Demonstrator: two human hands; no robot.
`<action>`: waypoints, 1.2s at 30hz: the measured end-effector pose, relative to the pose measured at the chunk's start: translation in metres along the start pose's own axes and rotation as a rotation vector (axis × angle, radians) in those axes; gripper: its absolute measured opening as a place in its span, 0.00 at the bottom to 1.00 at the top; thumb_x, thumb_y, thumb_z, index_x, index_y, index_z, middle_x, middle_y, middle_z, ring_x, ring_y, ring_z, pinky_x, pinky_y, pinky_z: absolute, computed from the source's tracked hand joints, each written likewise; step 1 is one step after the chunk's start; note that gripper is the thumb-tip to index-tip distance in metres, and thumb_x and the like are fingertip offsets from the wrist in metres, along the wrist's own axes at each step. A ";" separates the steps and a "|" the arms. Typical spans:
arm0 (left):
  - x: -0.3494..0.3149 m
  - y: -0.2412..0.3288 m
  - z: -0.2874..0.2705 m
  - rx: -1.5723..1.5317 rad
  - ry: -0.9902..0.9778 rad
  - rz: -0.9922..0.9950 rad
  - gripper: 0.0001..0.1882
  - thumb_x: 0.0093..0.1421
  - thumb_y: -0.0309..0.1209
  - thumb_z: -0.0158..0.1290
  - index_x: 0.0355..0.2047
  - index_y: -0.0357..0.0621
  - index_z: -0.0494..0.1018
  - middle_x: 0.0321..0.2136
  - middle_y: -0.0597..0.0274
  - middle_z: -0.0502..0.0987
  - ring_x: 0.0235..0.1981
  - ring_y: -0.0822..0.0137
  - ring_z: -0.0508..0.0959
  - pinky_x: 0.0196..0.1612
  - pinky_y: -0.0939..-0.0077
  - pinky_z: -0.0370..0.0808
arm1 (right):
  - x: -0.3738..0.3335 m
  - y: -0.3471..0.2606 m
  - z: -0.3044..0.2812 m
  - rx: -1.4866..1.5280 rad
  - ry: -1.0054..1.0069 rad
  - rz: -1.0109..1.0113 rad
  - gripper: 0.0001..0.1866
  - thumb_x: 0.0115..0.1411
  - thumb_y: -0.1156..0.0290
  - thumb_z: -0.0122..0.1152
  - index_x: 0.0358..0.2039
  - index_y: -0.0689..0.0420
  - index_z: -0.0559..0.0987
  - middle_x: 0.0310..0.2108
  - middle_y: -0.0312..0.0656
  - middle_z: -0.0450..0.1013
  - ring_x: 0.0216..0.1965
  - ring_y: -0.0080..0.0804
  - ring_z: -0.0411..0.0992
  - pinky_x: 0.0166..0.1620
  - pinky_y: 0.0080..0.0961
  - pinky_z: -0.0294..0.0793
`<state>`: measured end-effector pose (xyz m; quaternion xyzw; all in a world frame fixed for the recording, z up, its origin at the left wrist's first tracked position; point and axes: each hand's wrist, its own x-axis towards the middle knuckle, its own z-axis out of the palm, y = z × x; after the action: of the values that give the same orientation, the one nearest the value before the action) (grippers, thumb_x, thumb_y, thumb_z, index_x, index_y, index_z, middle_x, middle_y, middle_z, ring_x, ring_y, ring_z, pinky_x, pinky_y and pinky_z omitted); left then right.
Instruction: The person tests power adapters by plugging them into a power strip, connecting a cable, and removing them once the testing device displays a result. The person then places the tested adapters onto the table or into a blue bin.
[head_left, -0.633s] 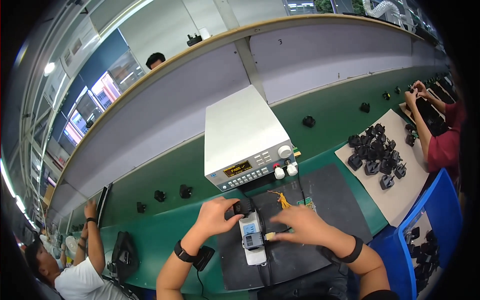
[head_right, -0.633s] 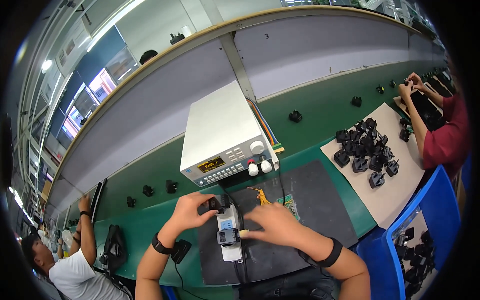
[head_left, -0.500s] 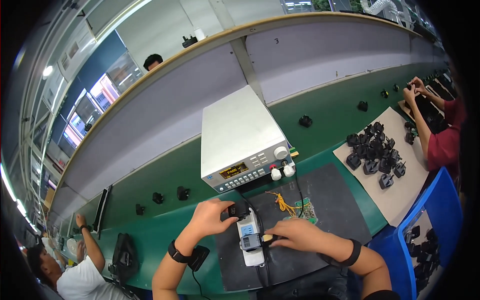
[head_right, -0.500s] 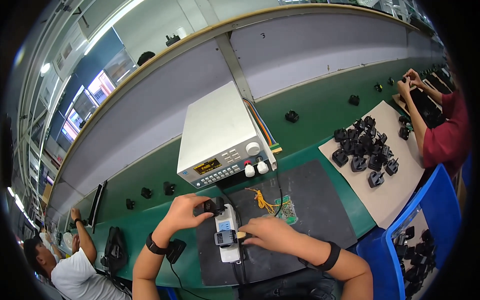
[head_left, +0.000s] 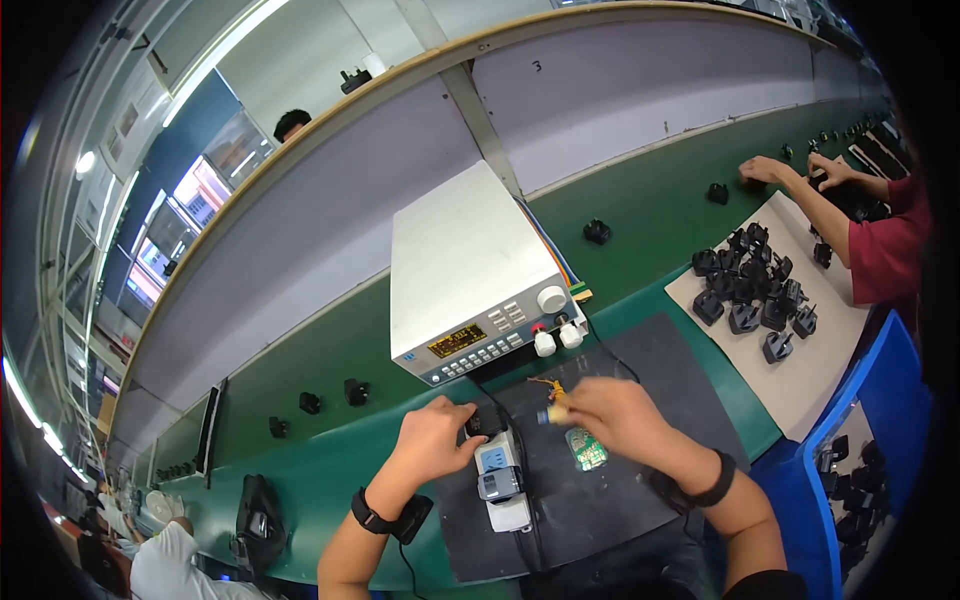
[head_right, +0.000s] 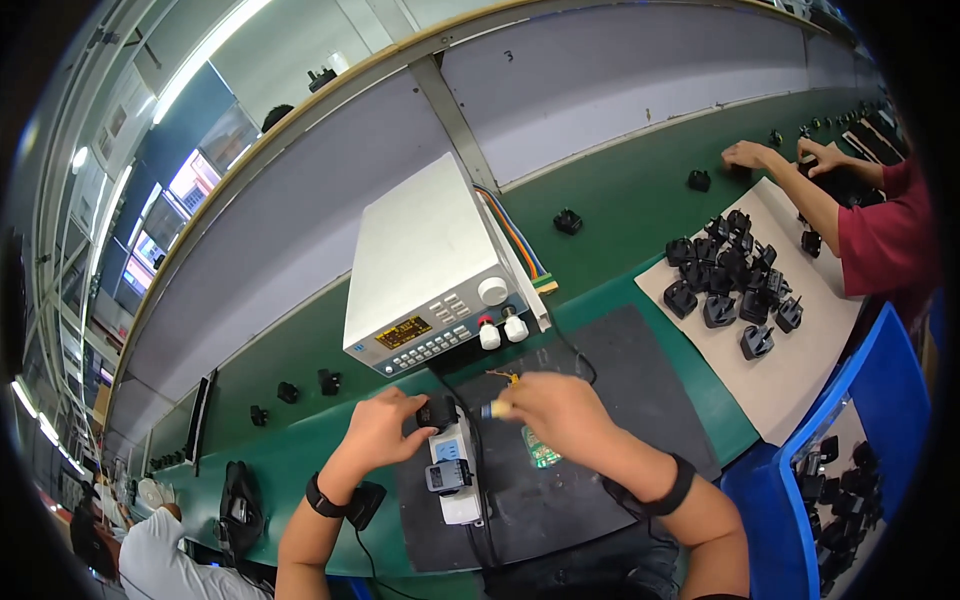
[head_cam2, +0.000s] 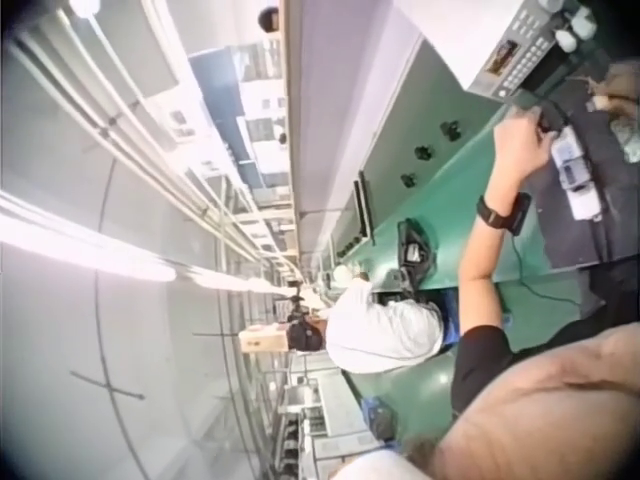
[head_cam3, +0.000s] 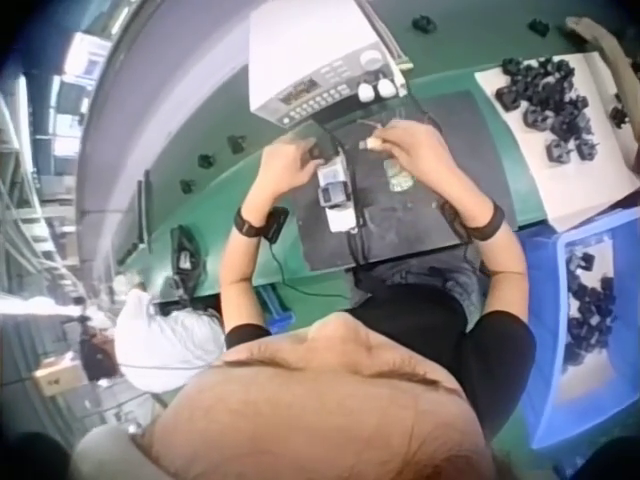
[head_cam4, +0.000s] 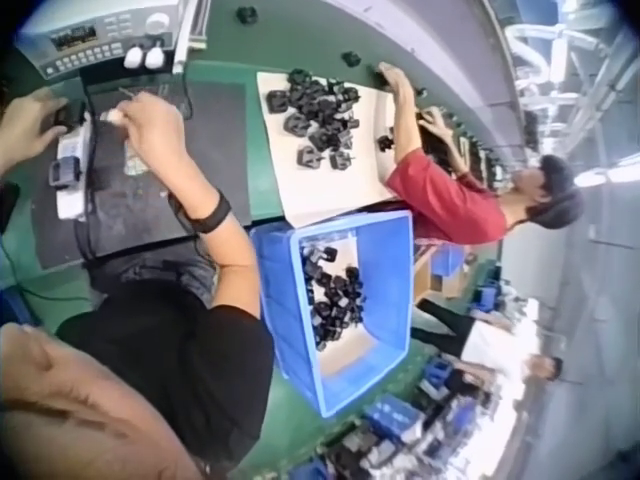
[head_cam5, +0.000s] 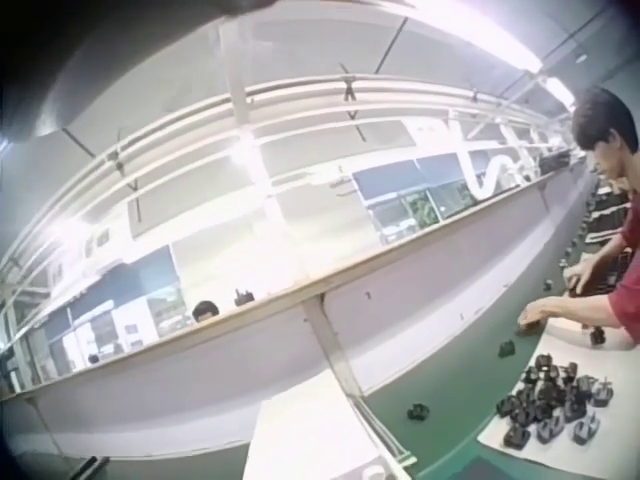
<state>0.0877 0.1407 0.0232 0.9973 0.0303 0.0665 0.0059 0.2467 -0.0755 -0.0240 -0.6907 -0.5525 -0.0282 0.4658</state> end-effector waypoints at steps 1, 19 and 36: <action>0.000 0.002 0.001 -0.013 -0.015 -0.033 0.23 0.45 0.40 0.63 0.40 0.42 0.78 0.24 0.58 0.77 0.30 0.57 0.77 0.30 0.66 0.74 | 0.004 0.004 0.008 0.018 -0.002 0.049 0.08 0.51 0.69 0.61 0.32 0.55 0.79 0.28 0.41 0.72 0.31 0.43 0.73 0.33 0.36 0.71; -0.003 -0.003 0.014 -0.157 0.046 -0.076 0.23 0.45 0.37 0.63 0.42 0.42 0.77 0.28 0.54 0.78 0.29 0.55 0.78 0.32 0.68 0.75 | 0.016 0.016 0.058 0.117 -0.049 0.122 0.08 0.53 0.70 0.60 0.33 0.56 0.80 0.31 0.42 0.73 0.37 0.44 0.72 0.38 0.39 0.70; -0.048 0.058 -0.005 -0.040 0.107 0.104 0.29 0.43 0.48 0.65 0.41 0.41 0.75 0.31 0.62 0.78 0.28 0.62 0.74 0.29 0.74 0.74 | 0.054 0.066 -0.058 -0.662 -0.059 0.461 0.16 0.48 0.64 0.66 0.38 0.53 0.79 0.36 0.40 0.74 0.44 0.40 0.71 0.40 0.36 0.74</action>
<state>0.0432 0.0795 0.0228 0.9923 -0.0225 0.1203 0.0209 0.3474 -0.0718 -0.0013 -0.9097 -0.3572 -0.0794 0.1963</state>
